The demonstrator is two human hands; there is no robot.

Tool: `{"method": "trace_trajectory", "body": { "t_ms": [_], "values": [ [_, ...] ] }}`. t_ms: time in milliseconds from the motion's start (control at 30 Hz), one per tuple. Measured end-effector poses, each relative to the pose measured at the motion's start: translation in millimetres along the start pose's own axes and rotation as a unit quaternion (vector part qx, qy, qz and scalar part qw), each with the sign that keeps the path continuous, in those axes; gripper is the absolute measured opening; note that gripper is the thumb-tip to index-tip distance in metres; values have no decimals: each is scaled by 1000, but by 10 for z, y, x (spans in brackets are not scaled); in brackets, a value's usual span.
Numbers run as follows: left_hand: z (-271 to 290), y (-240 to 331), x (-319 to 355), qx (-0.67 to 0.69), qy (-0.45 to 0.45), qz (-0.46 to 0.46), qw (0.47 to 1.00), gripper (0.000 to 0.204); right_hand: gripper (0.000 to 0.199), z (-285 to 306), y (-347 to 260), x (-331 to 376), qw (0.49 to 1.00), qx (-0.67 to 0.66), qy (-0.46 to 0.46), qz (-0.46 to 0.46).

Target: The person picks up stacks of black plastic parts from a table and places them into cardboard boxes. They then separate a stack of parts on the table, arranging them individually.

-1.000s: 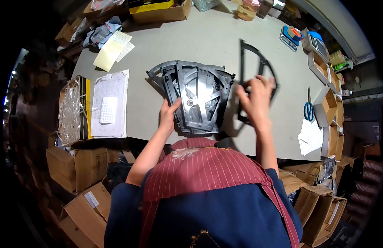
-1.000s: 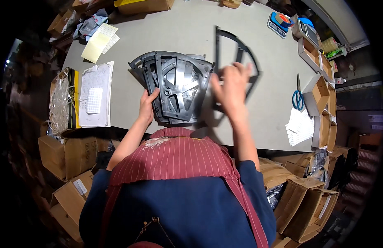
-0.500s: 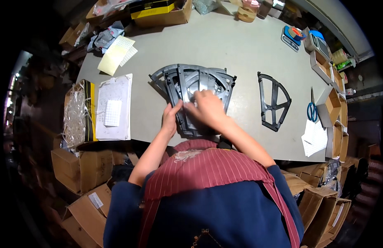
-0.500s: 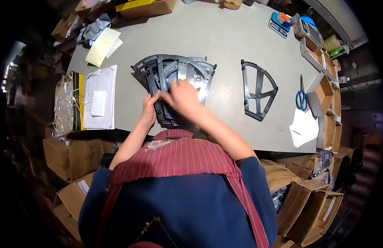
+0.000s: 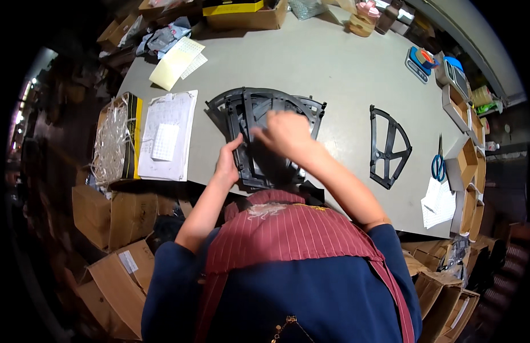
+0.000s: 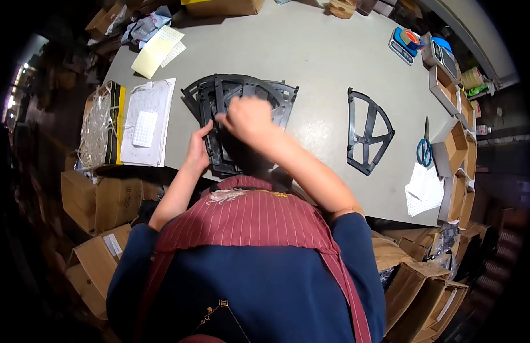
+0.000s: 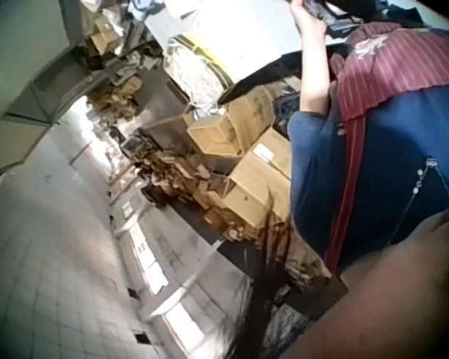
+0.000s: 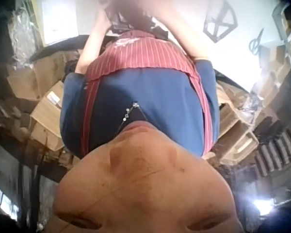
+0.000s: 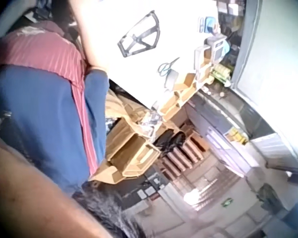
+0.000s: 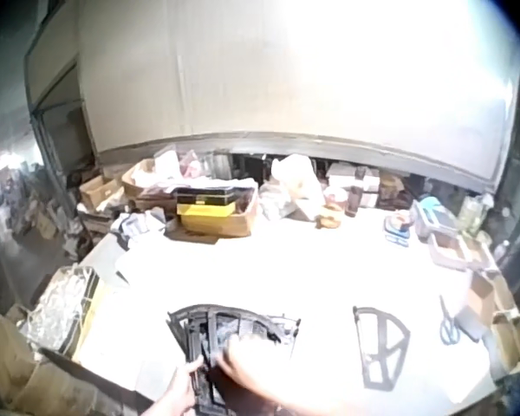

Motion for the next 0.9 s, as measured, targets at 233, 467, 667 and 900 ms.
{"method": "trace_trajectory", "body": {
  "t_ms": [233, 467, 667, 900],
  "values": [
    [122, -6, -10, -37, 53, -45, 997, 38, 31, -365, -139, -34, 997, -73, -31, 11],
    [567, 269, 154, -59, 69, -116, 989, 32, 22, 879, 573, 399, 979, -62, 134, -143],
    [710, 478, 524, -112, 132, -170, 970, 27, 26, 387, 2081, 794, 931, -131, 168, -298],
    [893, 410, 601, -93, 160, -196, 963, 29, 33, -255, 1357, 533, 971, 7, 78, -225]
  ]
}}
Point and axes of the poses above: each hand's wrist, its own x-axis away from the middle knuckle, its own z-axis out of the back of the hand, y = z × x, the point moved 7 cm from there along -x, towards the middle knuckle, and after that the axes turned 11 degrees about -y, right-handed, at the moved point
